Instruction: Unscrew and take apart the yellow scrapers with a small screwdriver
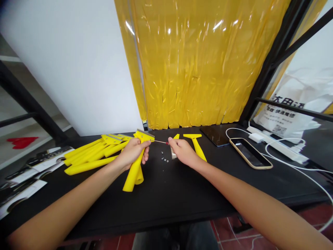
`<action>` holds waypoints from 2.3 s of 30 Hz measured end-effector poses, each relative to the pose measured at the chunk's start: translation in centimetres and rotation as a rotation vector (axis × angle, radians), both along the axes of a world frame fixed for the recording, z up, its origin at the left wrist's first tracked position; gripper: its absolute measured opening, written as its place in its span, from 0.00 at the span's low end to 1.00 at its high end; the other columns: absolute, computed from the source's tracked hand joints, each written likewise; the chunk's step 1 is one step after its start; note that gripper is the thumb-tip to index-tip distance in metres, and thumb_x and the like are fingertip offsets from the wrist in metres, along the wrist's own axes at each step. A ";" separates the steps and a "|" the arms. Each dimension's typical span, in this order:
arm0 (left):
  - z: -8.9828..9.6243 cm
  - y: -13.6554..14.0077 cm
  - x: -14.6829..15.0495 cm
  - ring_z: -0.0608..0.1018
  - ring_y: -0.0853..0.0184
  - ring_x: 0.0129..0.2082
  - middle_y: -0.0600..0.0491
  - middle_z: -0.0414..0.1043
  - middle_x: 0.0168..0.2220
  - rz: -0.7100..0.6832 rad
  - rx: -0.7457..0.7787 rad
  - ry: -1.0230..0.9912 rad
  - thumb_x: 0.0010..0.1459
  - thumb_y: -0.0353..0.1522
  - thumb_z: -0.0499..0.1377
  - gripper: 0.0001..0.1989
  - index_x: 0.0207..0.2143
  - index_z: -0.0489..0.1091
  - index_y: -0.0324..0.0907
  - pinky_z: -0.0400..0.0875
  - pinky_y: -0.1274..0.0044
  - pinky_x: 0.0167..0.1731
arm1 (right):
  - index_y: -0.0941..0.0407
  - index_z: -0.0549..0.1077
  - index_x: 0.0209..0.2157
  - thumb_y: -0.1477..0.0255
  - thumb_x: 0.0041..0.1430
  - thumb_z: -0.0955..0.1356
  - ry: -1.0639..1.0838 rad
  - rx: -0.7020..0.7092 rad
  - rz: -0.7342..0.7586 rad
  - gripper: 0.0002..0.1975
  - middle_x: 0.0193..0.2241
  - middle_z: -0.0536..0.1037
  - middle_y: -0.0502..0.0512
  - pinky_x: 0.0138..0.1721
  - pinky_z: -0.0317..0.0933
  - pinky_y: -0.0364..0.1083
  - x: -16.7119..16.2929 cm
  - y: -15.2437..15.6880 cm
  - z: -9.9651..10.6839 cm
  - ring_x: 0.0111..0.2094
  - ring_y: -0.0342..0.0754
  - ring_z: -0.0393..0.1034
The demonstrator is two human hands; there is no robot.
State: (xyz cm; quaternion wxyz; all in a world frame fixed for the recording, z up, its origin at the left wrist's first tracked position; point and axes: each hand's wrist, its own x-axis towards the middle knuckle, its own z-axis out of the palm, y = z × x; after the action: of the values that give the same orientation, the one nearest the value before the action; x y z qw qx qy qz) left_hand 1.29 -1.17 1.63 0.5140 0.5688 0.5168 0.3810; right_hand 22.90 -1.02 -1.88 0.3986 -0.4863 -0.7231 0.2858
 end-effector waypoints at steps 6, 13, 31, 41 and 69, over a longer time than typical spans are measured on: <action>-0.3 0.3 -0.3 0.68 0.69 0.10 0.49 0.67 0.12 -0.022 -0.083 0.071 0.63 0.32 0.55 0.20 0.16 0.64 0.40 0.62 0.80 0.11 | 0.54 0.64 0.25 0.59 0.72 0.56 -0.342 0.194 -0.045 0.23 0.23 0.71 0.50 0.32 0.51 0.46 -0.2 -0.8 0.9 0.26 0.46 0.65; -0.5 0.9 -0.9 0.69 0.69 0.11 0.49 0.67 0.13 -0.069 -0.189 0.108 0.62 0.31 0.56 0.20 0.16 0.64 0.39 0.62 0.81 0.11 | 0.57 0.72 0.32 0.63 0.74 0.55 -0.791 0.425 -0.067 0.23 0.26 0.79 0.57 0.28 0.48 0.46 -0.4 -1.1 0.7 0.26 0.48 0.71; 0.1 0.9 -0.8 0.68 0.73 0.13 0.52 0.67 0.16 -0.151 -0.327 -0.120 0.62 0.30 0.57 0.15 0.21 0.69 0.36 0.63 0.83 0.12 | 0.53 0.63 0.54 0.71 0.69 0.59 -0.290 0.373 0.040 0.14 0.31 0.75 0.50 0.32 0.58 0.44 0.4 -1.4 1.5 0.29 0.46 0.70; -0.1 0.7 -0.7 0.70 0.72 0.17 0.50 0.73 0.25 -0.185 -0.415 -0.177 0.60 0.29 0.60 0.07 0.28 0.69 0.35 0.80 0.63 0.30 | 0.51 0.65 0.54 0.65 0.69 0.60 -0.271 0.372 0.038 0.14 0.28 0.74 0.48 0.33 0.59 0.45 0.5 -1.4 1.6 0.28 0.46 0.70; -2.1 -3.0 2.9 0.60 0.78 0.13 0.58 0.69 0.25 0.290 -0.250 -0.481 0.64 0.27 0.53 0.03 0.38 0.66 0.40 0.81 0.57 0.34 | 0.51 0.67 0.55 0.63 0.70 0.61 -0.296 0.387 0.133 0.15 0.34 0.76 0.52 0.37 0.61 0.46 -0.1 -1.7 0.9 0.33 0.47 0.71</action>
State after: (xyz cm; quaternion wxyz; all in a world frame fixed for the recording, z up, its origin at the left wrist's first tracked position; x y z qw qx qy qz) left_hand 4.21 -4.16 -0.46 0.6279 0.3150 0.4990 0.5075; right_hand 22.79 -2.76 -0.94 0.3543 -0.3888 -0.8453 0.0933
